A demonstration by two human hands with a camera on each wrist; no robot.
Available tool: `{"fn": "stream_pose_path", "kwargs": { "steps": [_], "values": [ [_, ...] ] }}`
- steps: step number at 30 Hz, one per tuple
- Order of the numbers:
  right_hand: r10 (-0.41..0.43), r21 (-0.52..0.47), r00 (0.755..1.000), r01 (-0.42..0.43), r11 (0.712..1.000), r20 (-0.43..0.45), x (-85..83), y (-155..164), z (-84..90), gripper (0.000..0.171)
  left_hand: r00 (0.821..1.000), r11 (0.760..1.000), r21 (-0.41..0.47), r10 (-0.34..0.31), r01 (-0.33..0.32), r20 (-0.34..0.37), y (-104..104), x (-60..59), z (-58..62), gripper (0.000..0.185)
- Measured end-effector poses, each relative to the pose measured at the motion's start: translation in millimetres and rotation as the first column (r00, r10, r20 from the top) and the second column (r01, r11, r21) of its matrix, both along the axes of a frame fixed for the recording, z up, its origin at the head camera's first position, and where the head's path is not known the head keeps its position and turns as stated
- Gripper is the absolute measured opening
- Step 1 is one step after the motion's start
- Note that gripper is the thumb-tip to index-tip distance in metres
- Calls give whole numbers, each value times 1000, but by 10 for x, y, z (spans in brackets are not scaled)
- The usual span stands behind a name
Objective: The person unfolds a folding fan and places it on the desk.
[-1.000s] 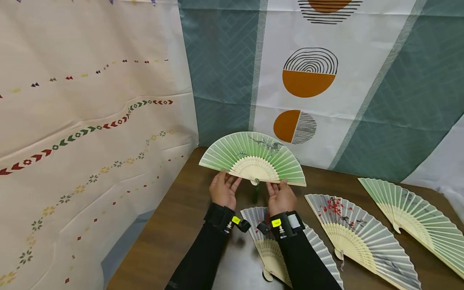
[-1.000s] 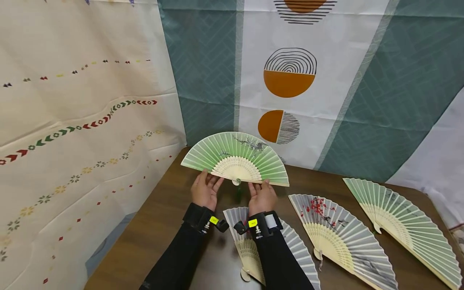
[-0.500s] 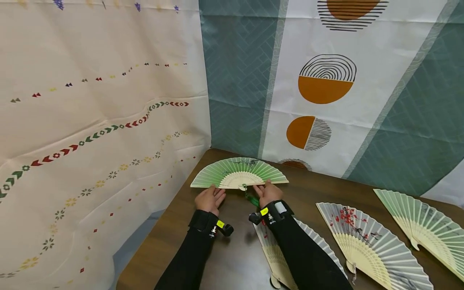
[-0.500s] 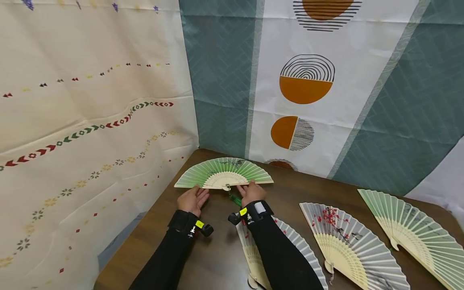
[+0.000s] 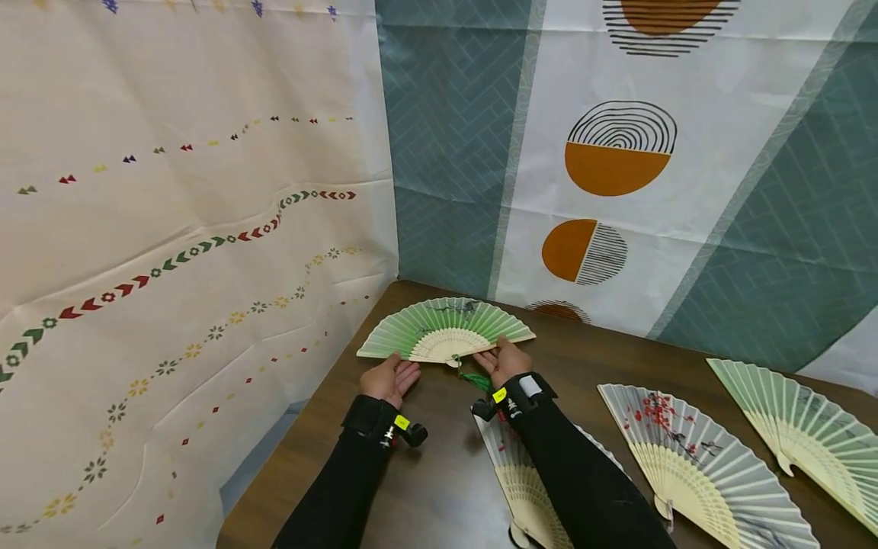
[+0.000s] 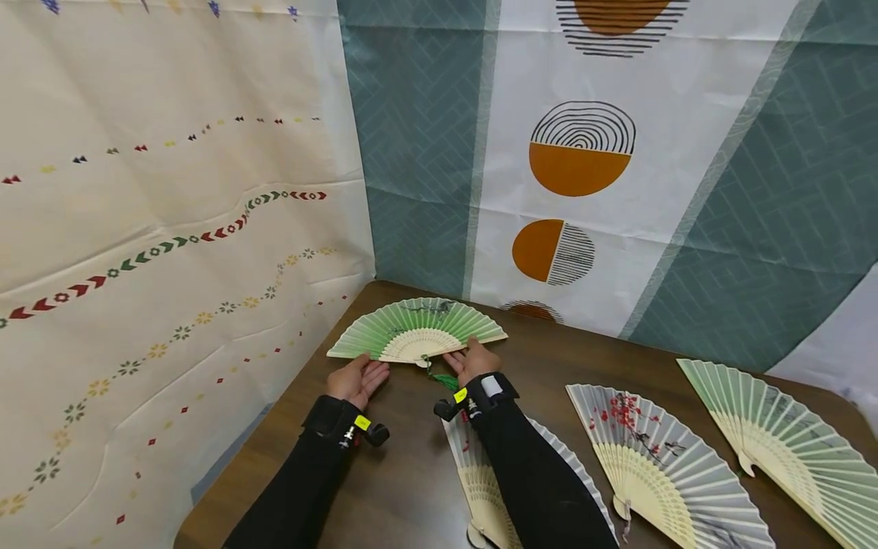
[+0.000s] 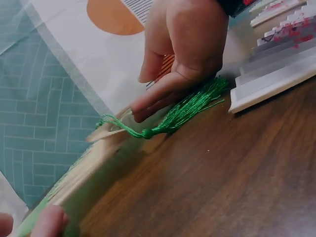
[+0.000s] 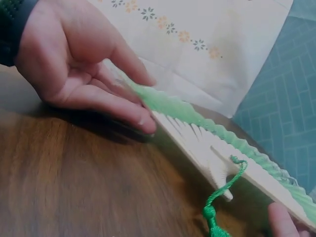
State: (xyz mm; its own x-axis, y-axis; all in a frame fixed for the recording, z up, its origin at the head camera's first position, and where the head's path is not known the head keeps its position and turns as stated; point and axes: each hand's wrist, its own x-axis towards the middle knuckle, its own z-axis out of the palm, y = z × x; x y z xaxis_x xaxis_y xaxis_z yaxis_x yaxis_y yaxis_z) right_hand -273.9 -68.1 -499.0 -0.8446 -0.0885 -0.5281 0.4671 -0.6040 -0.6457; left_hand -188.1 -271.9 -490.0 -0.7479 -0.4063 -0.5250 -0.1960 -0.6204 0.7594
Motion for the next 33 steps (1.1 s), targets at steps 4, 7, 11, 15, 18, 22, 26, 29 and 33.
{"fn": "stream_pose_path", "kwargs": {
  "steps": [4, 7, 11, 15, 18, 22, 26, 29, 33],
  "values": [
    [2, -6, 1000, -2, 1000, 1, -11, 58, -12, 58, 999, 998, 43, -50, 50, -16, -35, 19, -6, 61],
    [-2, 8, 1000, 2, 1000, 8, 10, 104, 5, 61, 996, 994, 65, -90, 91, -26, -52, 41, -6, 64],
    [4, 23, 1000, -5, 1000, 24, 43, 173, 36, 63, 993, 988, 96, -117, 118, -17, -69, 75, 12, 64],
    [44, 42, 998, -45, 998, 38, 56, 260, 71, 63, 991, 986, 102, -132, 132, -5, -95, 122, 32, 63],
    [63, 58, 997, -65, 996, 38, 59, 360, 79, 65, 988, 983, 93, -154, 155, -18, -130, 146, 26, 62],
    [57, 91, 998, -58, 994, 9, 119, 578, 94, 65, 983, 982, 52, -182, 184, -37, -138, 167, -23, 61],
    [33, 211, 998, -21, 977, -53, 226, 847, 140, 63, 984, 983, -66, -174, 171, -44, -53, 217, -11, 59],
    [20, 370, 988, 38, 928, -151, 250, 1035, 209, 56, 984, 970, -207, -152, 130, -94, 80, 194, 103, 55],
    [123, 641, 942, 113, 759, -312, 300, 1310, 395, 50, 955, 859, -497, -239, 124, -173, 362, 39, 319, 47]
  ]
}}
